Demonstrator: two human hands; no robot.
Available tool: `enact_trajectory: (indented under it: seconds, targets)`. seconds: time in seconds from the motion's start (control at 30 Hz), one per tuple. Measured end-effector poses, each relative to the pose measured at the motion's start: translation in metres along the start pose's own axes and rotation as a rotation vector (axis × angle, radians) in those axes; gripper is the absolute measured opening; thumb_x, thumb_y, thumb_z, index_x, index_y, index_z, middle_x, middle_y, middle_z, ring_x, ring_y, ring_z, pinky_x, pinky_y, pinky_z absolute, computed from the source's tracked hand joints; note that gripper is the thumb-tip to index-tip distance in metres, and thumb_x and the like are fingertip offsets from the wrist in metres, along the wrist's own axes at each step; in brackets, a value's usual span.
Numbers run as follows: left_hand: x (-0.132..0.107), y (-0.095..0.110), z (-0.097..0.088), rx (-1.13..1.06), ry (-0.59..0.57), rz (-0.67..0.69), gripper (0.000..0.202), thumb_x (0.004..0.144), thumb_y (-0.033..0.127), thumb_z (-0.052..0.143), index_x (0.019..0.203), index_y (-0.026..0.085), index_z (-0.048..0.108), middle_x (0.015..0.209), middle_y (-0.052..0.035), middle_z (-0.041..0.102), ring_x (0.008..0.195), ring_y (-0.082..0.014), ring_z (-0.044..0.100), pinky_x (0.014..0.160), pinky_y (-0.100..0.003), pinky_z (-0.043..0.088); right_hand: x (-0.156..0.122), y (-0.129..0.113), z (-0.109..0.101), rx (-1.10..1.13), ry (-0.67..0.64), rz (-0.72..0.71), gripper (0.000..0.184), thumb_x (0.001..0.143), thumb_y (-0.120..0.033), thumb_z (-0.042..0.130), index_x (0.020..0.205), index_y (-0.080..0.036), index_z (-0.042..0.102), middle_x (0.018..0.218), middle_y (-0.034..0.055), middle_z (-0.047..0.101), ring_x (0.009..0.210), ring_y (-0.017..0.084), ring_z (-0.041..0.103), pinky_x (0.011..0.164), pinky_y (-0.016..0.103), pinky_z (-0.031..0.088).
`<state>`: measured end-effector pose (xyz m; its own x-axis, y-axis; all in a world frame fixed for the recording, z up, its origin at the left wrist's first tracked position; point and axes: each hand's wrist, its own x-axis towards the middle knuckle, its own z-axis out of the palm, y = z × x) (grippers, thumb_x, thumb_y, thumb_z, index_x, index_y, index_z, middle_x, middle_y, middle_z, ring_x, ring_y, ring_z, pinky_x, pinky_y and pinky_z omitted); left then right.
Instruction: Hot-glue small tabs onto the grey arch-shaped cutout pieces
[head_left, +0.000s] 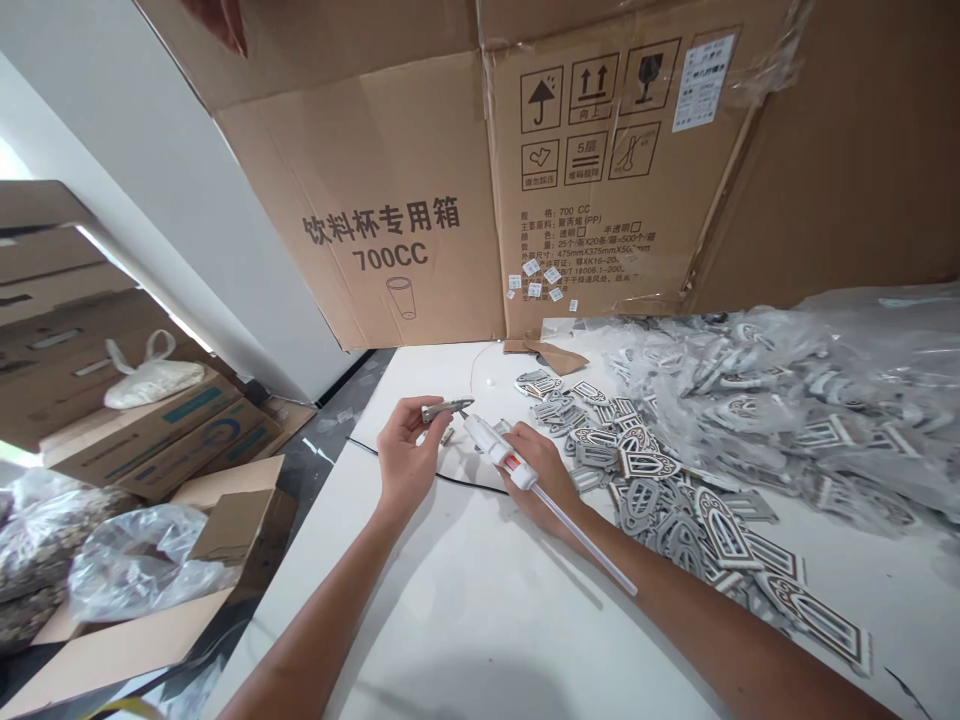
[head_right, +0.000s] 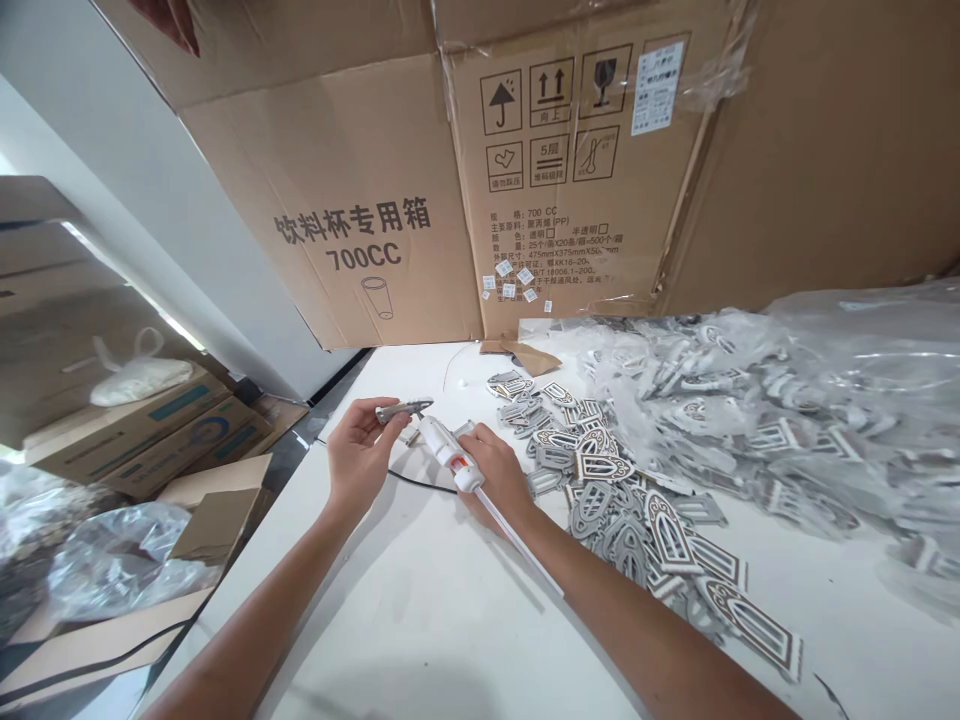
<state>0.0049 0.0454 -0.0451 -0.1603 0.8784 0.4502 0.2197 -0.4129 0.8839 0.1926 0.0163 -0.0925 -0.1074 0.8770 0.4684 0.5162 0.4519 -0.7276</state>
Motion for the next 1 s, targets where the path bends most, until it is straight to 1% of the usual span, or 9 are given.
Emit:
enact_trajectory:
  seconds: [0.1, 0.23, 0.33, 0.4, 0.53, 0.63, 0.73, 0.9, 1.0]
  targets:
    - [0.001, 0.000, -0.001, -0.009, -0.025, 0.001, 0.028, 0.083, 0.038, 0.083, 0.104, 0.023, 0.071, 0.094, -0.0051, 0.074, 0.090, -0.0208, 0.074, 0.088, -0.036, 0.059, 0.000, 0.000, 0.001, 0.006, 0.009, 0.005, 0.020, 0.084, -0.008, 0.059, 0.072, -0.023, 0.053, 0.080, -0.0021, 0.048, 0.068, 0.015, 0.052, 0.066, 0.027, 0.037]
    - [0.005, -0.006, -0.003, -0.102, -0.047, -0.154, 0.041, 0.083, 0.041, 0.082, 0.115, 0.024, 0.064, 0.094, -0.0058, 0.078, 0.084, -0.0203, 0.075, 0.082, -0.035, 0.060, -0.002, -0.003, -0.005, 0.030, 0.009, -0.047, 0.018, 0.083, -0.009, 0.058, 0.075, -0.023, 0.053, 0.084, -0.0007, 0.051, 0.071, 0.016, 0.053, 0.067, 0.028, 0.039]
    - [0.005, -0.015, -0.007, -0.029, -0.145, -0.307, 0.040, 0.076, 0.042, 0.085, 0.105, 0.022, 0.068, 0.079, -0.0039, 0.076, 0.074, -0.0214, 0.074, 0.070, -0.032, 0.059, -0.002, -0.004, -0.008, 0.025, 0.092, -0.061, 0.018, 0.084, -0.009, 0.055, 0.075, -0.024, 0.050, 0.086, 0.0005, 0.051, 0.073, 0.018, 0.053, 0.068, 0.029, 0.040]
    - [0.003, -0.020, -0.009, 0.044, -0.240, -0.344, 0.035, 0.070, 0.040, 0.087, 0.095, 0.022, 0.071, 0.068, -0.0011, 0.071, 0.065, -0.0216, 0.072, 0.060, -0.030, 0.055, -0.001, -0.003, -0.009, 0.018, 0.164, -0.041, 0.020, 0.088, -0.012, 0.054, 0.074, -0.025, 0.048, 0.084, 0.0004, 0.050, 0.073, 0.018, 0.052, 0.068, 0.029, 0.040]
    - [-0.004, -0.020, -0.007, 0.343, -0.325, -0.195, 0.026, 0.068, 0.029, 0.083, 0.092, 0.026, 0.071, 0.066, 0.0013, 0.070, 0.057, -0.0201, 0.066, 0.054, -0.029, 0.047, 0.003, 0.004, -0.005, 0.025, 0.311, 0.011, 0.022, 0.093, -0.020, 0.056, 0.073, -0.024, 0.048, 0.083, -0.0003, 0.052, 0.072, 0.018, 0.053, 0.068, 0.029, 0.039]
    - [-0.007, -0.015, -0.005, 0.616, -0.386, -0.052, 0.025, 0.074, 0.020, 0.073, 0.098, 0.027, 0.070, 0.083, -0.0022, 0.075, 0.067, -0.0221, 0.068, 0.061, -0.032, 0.047, 0.004, 0.009, -0.002, 0.017, 0.365, 0.048, 0.023, 0.097, -0.027, 0.056, 0.075, -0.024, 0.049, 0.082, -0.0009, 0.052, 0.072, 0.018, 0.053, 0.068, 0.030, 0.039]
    - [-0.009, -0.016, -0.005, 0.781, -0.361, 0.094, 0.017, 0.082, 0.025, 0.070, 0.099, 0.026, 0.068, 0.095, -0.0058, 0.074, 0.083, -0.0270, 0.069, 0.069, -0.036, 0.048, 0.006, 0.011, -0.002, 0.004, 0.400, 0.096, 0.028, 0.102, -0.035, 0.054, 0.077, -0.025, 0.048, 0.081, -0.0007, 0.053, 0.073, 0.019, 0.053, 0.069, 0.030, 0.039]
    - [-0.014, -0.020, -0.001, 0.855, -0.255, 0.304, 0.030, 0.088, 0.037, 0.074, 0.115, 0.027, 0.067, 0.111, -0.0108, 0.069, 0.106, -0.0350, 0.061, 0.086, -0.046, 0.051, 0.010, 0.015, -0.003, -0.010, 0.505, 0.197, 0.031, 0.105, -0.046, 0.053, 0.081, -0.026, 0.052, 0.080, 0.0016, 0.058, 0.080, 0.023, 0.055, 0.076, 0.034, 0.043]
    - [-0.018, -0.012, 0.004, 0.799, -0.322, 0.378, 0.030, 0.093, 0.041, 0.071, 0.119, 0.027, 0.066, 0.117, -0.0118, 0.065, 0.110, -0.0341, 0.059, 0.090, -0.047, 0.051, 0.012, 0.016, -0.004, -0.064, 0.524, 0.178, 0.032, 0.105, -0.045, 0.054, 0.079, -0.026, 0.051, 0.079, 0.0033, 0.059, 0.085, 0.026, 0.056, 0.085, 0.039, 0.044]
